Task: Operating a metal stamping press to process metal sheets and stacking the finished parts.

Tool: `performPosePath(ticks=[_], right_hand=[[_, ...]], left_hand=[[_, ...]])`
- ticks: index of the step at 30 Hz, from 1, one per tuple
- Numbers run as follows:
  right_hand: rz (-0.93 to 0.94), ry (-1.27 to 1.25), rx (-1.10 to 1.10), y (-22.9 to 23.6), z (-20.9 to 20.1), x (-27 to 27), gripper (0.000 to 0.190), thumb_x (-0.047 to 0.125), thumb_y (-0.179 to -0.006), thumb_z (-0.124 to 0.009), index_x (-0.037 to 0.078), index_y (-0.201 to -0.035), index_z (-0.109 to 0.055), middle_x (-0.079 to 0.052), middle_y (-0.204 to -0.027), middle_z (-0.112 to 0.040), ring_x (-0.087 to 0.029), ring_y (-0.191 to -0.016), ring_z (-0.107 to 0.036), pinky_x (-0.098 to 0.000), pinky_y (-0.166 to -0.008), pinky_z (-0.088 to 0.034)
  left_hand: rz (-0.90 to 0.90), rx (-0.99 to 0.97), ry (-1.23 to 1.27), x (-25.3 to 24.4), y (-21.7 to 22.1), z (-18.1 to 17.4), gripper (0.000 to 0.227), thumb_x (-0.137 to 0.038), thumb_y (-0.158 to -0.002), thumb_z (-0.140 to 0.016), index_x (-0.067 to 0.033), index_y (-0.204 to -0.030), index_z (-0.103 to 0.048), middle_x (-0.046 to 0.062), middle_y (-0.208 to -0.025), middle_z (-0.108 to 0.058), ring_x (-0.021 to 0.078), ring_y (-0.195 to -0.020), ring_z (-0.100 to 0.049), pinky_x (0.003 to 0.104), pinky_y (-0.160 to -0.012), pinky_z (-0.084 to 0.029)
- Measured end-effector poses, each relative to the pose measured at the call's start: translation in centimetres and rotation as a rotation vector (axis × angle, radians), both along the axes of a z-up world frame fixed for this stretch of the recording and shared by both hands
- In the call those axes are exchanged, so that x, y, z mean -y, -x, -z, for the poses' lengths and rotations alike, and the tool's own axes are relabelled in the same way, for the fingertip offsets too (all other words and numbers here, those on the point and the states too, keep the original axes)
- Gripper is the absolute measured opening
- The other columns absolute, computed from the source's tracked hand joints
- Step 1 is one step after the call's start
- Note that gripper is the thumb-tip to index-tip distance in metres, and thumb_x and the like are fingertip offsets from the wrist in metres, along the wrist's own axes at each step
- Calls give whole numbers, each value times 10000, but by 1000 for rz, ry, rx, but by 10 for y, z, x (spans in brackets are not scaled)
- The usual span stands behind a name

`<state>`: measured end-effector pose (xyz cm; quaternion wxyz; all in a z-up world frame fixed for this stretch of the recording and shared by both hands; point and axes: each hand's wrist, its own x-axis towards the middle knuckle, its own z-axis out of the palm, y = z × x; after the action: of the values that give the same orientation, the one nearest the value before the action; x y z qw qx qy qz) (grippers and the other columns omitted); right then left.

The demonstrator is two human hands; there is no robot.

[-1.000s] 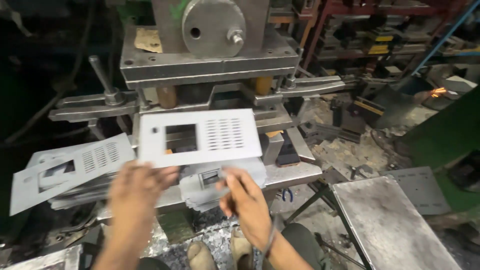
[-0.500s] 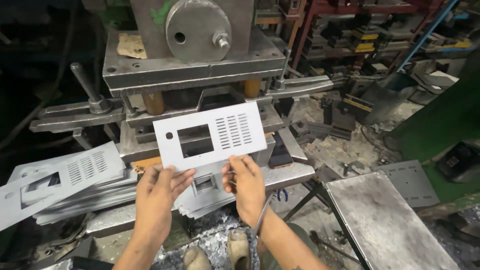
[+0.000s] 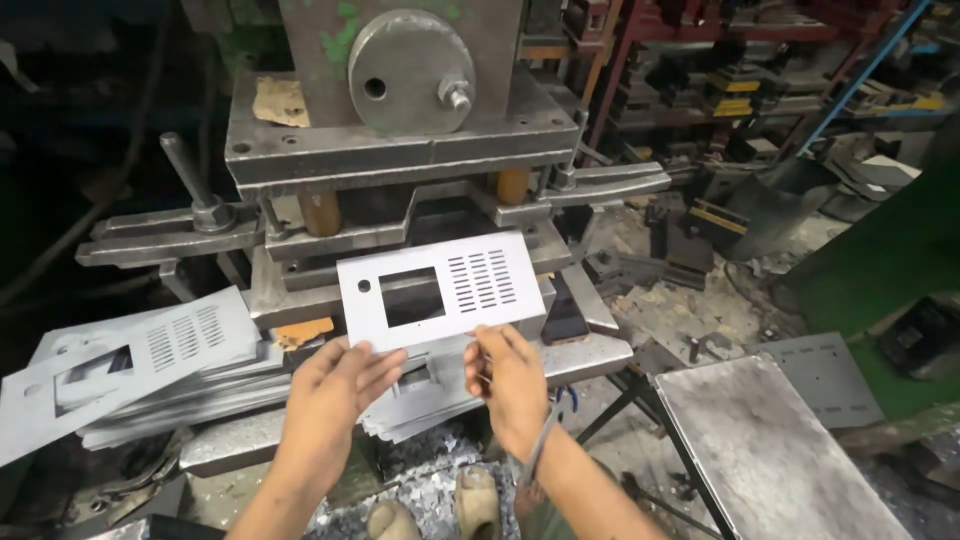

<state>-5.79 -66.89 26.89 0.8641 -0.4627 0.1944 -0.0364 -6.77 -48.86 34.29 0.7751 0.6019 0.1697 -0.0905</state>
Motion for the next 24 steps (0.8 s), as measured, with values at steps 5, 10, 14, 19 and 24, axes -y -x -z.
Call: performPosePath(ticks=[5, 10, 14, 19, 24], right_hand=[[-32, 97, 169, -7, -32, -2, 137, 114, -1027, -574, 8, -981, -648, -56, -696, -603, -118, -526, -499, -255, -447, -382], [40, 100, -69, -104, -46, 1, 94, 78, -868, -644, 40, -783, -657, -106, -554, -608, -194, -410, -572, -271, -344, -443], [-32, 49, -188, -167, -29, 4, 132, -10, -919, -496, -61, -1037, -529, -125, -752, -676, -192, -524, -691, -258, -392, -477], [-41, 5, -149, -177, -31, -4, 227, -59, -876, -382, -68, -993, -576, -140, -735, -648, -153, -493, -571, -233, -353, -338], [-46, -68, -123, -164, -45, -9, 250, -84, -876, -325, -71, -897, -574, -163, -736, -615, -134, -486, -469, -246, -356, -251]], left_hand=[[-60, 73, 101, -1, -7, -26, 284, -66, -1079, -434, 113, -1249, -572, 259, -1108, -703, 286, -1019, -698, 333, -977, -603], [-111, 197, 303, 0, -44, -20, 285, -28, -1004, -518, 173, -1205, -532, 287, -1160, -613, 320, -1173, -690, 443, -1080, -532], [-73, 175, 224, 6, -27, -41, 232, -32, -980, -570, 106, -1165, -592, 215, -1103, -672, 260, -1075, -716, 438, -1071, -538], [-78, 170, -150, -41, -17, -41, 248, -78, -1018, -526, 26, -1222, -621, 219, -1116, -710, 293, -1002, -708, 421, -922, -579], [-313, 604, -675, -135, -55, 18, 134, -1, -1105, -543, 67, -1215, -575, 148, -1022, -617, 211, -825, -659, 326, -635, -521]])
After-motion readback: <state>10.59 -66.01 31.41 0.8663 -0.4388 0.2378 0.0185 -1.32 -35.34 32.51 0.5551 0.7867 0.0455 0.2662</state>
